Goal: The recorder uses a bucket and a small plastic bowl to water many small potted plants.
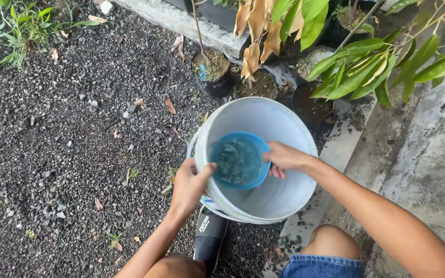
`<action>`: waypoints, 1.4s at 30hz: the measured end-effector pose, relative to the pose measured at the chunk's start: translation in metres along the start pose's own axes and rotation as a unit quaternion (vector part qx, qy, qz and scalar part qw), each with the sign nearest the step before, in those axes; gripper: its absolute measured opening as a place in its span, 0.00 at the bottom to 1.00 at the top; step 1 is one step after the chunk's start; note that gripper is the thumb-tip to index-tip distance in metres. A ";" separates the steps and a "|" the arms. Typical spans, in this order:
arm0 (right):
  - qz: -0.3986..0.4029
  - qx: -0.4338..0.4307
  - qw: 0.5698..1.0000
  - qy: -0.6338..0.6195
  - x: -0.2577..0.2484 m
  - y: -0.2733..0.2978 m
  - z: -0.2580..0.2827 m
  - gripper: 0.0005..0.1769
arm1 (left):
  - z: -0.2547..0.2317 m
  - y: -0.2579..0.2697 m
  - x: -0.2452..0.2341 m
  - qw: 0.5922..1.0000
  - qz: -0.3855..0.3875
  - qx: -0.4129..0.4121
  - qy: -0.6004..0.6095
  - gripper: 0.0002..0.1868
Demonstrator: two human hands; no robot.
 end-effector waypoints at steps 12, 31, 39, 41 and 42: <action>-0.157 -0.065 0.977 -0.130 -0.068 0.095 0.079 0.09 | 0.041 0.000 -0.056 0.983 -0.126 -0.050 0.123 0.18; -0.296 -0.060 0.912 -0.278 -0.154 -0.043 -0.055 0.11 | 0.074 0.011 -0.096 0.955 -0.212 -0.045 0.202 0.17; -0.333 -0.056 0.894 -0.293 -0.155 -0.095 -0.038 0.13 | 0.059 0.012 -0.088 0.969 -0.189 -0.060 0.146 0.15; -0.340 -0.063 0.890 -0.297 -0.157 -0.102 -0.036 0.13 | 0.064 0.010 -0.084 0.969 -0.185 -0.064 0.148 0.14; -0.345 -0.065 0.887 -0.301 -0.158 -0.106 -0.034 0.12 | 0.066 0.008 -0.083 0.969 -0.181 -0.072 0.149 0.14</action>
Point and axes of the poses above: each hand's wrist, its own y-axis away from the middle knuckle, its own x-axis out of the palm, z = x × y, the point moved 2 cm from there along -y, towards the middle knuckle, and after that the axes turned 7 degrees about -y, right-handed, at the moved point
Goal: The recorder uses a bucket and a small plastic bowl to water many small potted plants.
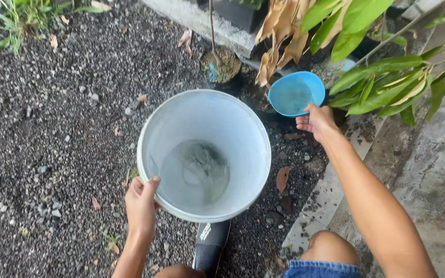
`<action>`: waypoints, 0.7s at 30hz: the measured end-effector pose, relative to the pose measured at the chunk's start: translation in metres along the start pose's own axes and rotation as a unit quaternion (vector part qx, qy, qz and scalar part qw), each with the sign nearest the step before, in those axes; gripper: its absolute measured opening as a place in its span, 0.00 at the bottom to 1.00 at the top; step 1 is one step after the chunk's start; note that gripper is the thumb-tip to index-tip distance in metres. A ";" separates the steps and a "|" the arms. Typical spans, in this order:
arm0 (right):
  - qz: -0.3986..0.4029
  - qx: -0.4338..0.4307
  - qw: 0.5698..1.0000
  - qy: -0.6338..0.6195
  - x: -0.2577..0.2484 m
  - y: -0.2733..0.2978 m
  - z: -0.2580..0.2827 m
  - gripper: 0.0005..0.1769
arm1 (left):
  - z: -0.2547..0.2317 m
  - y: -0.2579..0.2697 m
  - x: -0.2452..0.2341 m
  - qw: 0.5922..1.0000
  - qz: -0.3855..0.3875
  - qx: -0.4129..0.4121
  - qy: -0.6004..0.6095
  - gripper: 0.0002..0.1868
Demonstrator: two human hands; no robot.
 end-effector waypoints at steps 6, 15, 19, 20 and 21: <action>-0.017 -0.013 1.000 0.001 0.001 -0.013 0.014 0.13 | 0.000 -0.020 0.006 1.000 -0.001 -0.012 0.012 0.16; -0.046 -0.036 0.998 0.019 0.003 0.000 0.030 0.13 | -0.004 -0.019 -0.002 1.000 0.005 -0.019 0.011 0.16; -0.056 -0.040 0.997 0.021 0.009 0.009 0.038 0.13 | -0.006 -0.018 -0.003 1.000 0.007 -0.014 0.015 0.16; -0.056 -0.041 0.997 0.020 0.010 0.009 0.038 0.14 | -0.007 -0.018 -0.003 1.000 0.009 -0.013 0.017 0.16; -0.055 -0.043 0.997 0.019 0.010 0.010 0.038 0.14 | -0.008 -0.017 -0.003 1.000 0.012 -0.011 0.018 0.16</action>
Point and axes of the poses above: each hand's wrist, its own y-axis away from the middle knuckle, its own x-axis out of the palm, z = x × y, the point moved 2 cm from there along -y, towards the middle knuckle, and after that the axes turned 7 degrees about -y, right-handed, at the moved point
